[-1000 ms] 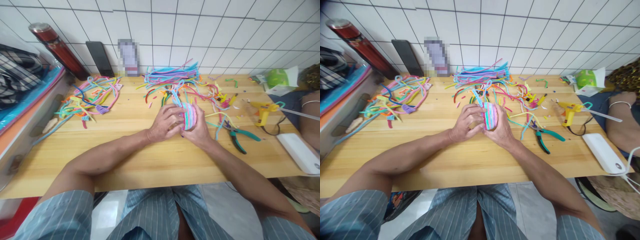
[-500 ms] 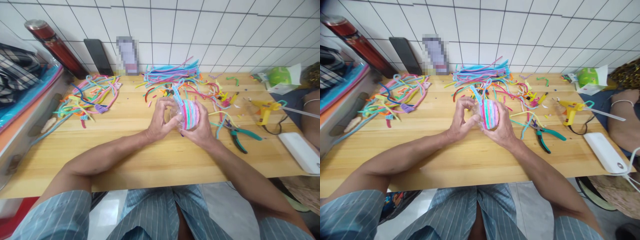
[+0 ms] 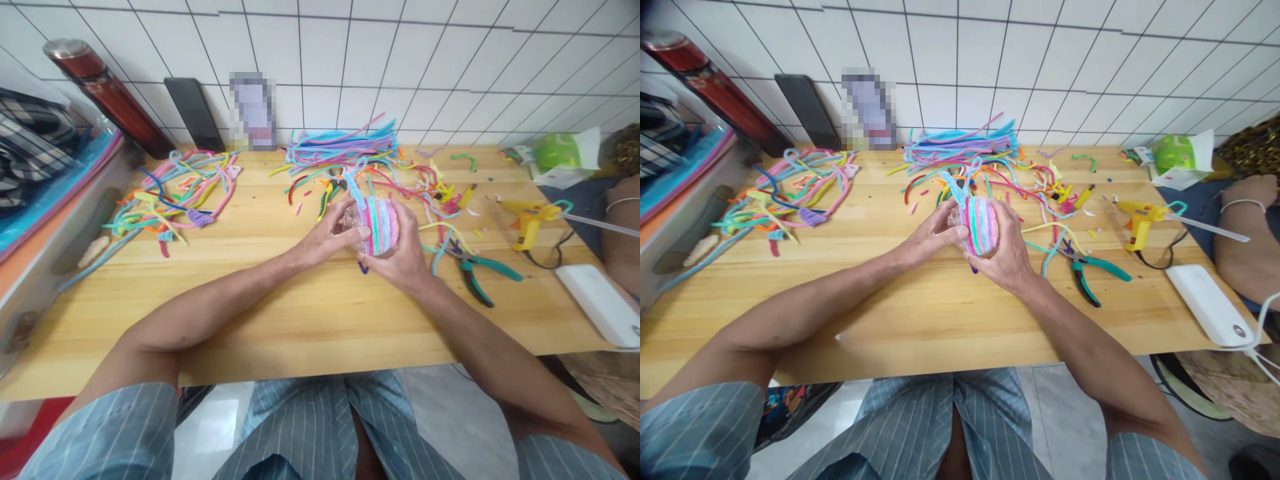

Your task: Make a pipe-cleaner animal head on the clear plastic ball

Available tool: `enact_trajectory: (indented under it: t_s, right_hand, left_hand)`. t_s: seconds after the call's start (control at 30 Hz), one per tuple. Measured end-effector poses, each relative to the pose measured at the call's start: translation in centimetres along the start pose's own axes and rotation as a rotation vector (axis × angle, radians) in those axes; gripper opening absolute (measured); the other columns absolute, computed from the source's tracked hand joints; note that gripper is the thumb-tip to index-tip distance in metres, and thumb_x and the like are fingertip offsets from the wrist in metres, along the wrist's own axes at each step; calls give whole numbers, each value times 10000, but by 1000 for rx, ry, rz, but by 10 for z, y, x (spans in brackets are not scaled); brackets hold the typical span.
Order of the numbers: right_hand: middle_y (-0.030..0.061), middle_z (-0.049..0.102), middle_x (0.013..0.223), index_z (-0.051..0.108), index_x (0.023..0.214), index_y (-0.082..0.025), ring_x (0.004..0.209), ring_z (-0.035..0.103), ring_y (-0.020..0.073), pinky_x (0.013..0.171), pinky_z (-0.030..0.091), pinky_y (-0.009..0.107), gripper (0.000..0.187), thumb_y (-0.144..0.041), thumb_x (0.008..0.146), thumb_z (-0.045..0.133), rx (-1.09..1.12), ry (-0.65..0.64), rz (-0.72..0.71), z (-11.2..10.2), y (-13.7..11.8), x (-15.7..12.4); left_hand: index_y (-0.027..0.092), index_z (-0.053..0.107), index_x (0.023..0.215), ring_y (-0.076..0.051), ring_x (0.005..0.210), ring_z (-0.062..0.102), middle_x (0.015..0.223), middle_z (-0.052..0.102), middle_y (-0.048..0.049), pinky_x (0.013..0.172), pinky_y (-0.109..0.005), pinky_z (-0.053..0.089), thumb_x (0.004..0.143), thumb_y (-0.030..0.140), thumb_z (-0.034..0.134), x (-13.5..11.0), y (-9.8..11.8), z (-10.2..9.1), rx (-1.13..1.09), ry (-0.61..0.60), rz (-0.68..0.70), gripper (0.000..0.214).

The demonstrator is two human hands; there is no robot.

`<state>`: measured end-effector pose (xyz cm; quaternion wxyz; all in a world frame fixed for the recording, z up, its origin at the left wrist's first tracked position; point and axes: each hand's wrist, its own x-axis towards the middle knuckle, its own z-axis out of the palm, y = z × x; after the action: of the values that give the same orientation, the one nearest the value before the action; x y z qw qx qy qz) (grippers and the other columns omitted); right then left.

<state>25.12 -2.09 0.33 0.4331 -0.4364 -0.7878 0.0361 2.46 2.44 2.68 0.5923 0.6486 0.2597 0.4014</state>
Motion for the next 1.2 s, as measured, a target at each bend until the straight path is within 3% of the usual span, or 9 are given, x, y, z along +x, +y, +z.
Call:
enact_trajectory:
  t_s: [0.17, 0.3, 0.43, 0.73, 0.93, 1.2]
  right_hand:
    - [178, 372, 1767, 168, 1762, -309, 1650, 380, 443, 1341, 352, 719, 1224, -512, 811, 910, 56, -61, 14, -4, -1, 0]
    - [165, 361, 1787, 183, 1767, -306, 1670, 353, 425, 1345, 346, 715, 1110, -535, 890, 824, 79, -87, 49, -9, -6, 1]
    - [171, 411, 1759, 234, 1751, -304, 1645, 404, 422, 1329, 366, 720, 1001, -527, 940, 776, 79, -86, 53, -11, -10, 3]
    - [151, 456, 1730, 306, 1727, -310, 1642, 417, 390, 1335, 383, 682, 923, -487, 948, 767, 133, -60, 29, -10, -9, 4]
    - [159, 433, 1736, 283, 1736, -315, 1629, 424, 421, 1302, 407, 722, 978, -517, 920, 784, 92, -36, -57, -13, -2, 5]
    - [167, 454, 1703, 291, 1732, -319, 1597, 457, 433, 1285, 400, 753, 966, -581, 923, 750, 38, 3, -137, -16, -3, 8]
  left_hand:
    - [273, 532, 1497, -386, 1491, 577, 1626, 562, -146, 1220, -584, 519, 858, 681, 850, 0, -7, 5, -42, 62, 48, 822]
    - [242, 549, 1383, -301, 1227, 722, 1453, 667, -140, 1056, -498, 618, 828, 685, 876, -3, -16, 9, -60, 118, 31, 781]
    - [248, 540, 1371, -248, 1070, 749, 1405, 675, -129, 934, -442, 644, 804, 677, 901, -6, -19, 11, -12, 144, 20, 797]
    - [233, 495, 1412, -260, 1127, 742, 1391, 658, -146, 971, -465, 649, 820, 663, 897, -10, -19, 15, 61, 150, 100, 836]
    - [199, 493, 1442, -293, 1254, 666, 1473, 543, -180, 1043, -482, 620, 798, 715, 883, -10, -19, 18, 158, 205, 194, 913]
    - [234, 509, 1459, -324, 1283, 611, 1414, 538, -161, 1050, -526, 610, 822, 667, 877, -10, -19, 23, 245, 233, 321, 854]
